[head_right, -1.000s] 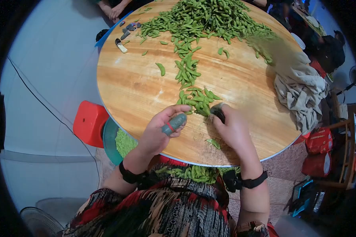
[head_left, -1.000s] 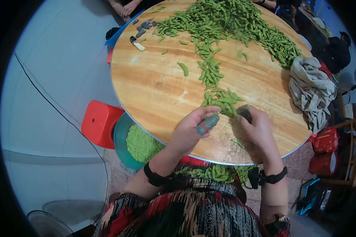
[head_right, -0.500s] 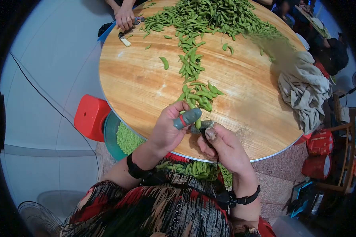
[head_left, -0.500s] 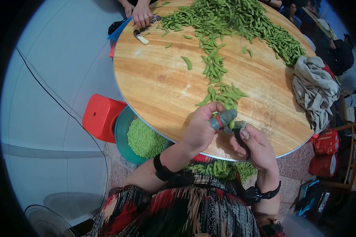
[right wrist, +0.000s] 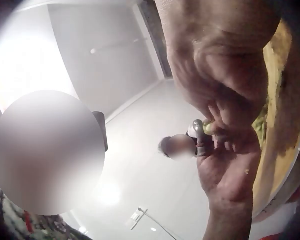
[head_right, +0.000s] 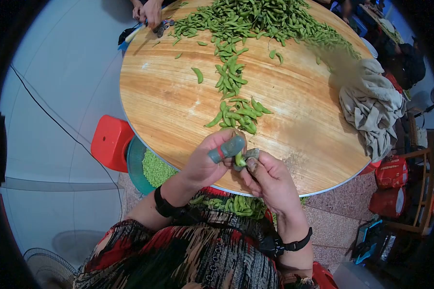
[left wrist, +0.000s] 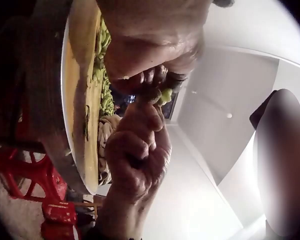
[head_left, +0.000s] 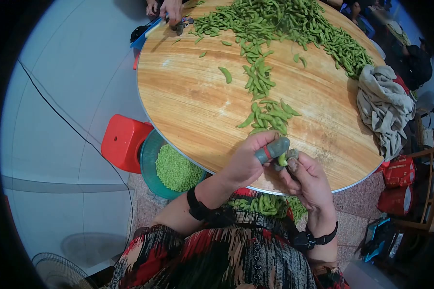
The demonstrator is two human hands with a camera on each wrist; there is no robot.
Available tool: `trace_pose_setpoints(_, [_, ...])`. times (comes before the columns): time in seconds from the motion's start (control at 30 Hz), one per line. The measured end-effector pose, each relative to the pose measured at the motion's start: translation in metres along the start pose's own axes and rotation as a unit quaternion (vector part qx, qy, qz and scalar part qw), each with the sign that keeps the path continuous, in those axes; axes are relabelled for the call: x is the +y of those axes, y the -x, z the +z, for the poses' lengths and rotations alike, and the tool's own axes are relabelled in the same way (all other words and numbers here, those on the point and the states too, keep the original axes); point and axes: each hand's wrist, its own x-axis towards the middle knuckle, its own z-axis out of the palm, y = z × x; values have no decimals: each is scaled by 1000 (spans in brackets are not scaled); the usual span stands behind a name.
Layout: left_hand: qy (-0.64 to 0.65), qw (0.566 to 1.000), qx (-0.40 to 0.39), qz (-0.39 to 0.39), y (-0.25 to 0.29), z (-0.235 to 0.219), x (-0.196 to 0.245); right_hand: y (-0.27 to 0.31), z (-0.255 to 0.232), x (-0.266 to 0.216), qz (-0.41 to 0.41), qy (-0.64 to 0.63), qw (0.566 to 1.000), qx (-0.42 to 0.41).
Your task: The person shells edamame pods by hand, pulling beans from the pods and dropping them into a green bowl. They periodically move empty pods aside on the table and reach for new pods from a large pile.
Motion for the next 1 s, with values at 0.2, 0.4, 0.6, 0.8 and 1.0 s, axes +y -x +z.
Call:
trace_pose_setpoints(0.2, [-355,928,42,104,-5,3,-6,-13,-17,23,-213,300,924,103])
trace_pose_setpoints(0.4, [-447,887,28,107,-7,-8,-2,-10,-19,6,-4,-70,997,33])
trace_pose_setpoints(0.6, [-222,966,123,-46,-5,8,-1,-21,-22,17,-167,377,904,109])
trace_pose_setpoints(0.8, [-574,792,78,190,-13,3,-13,-35,-23,-4,-200,381,884,180])
trace_pose_setpoints(1.0, [-534,834,-59,126,-18,-9,6,-36,-29,-8,-225,335,912,68])
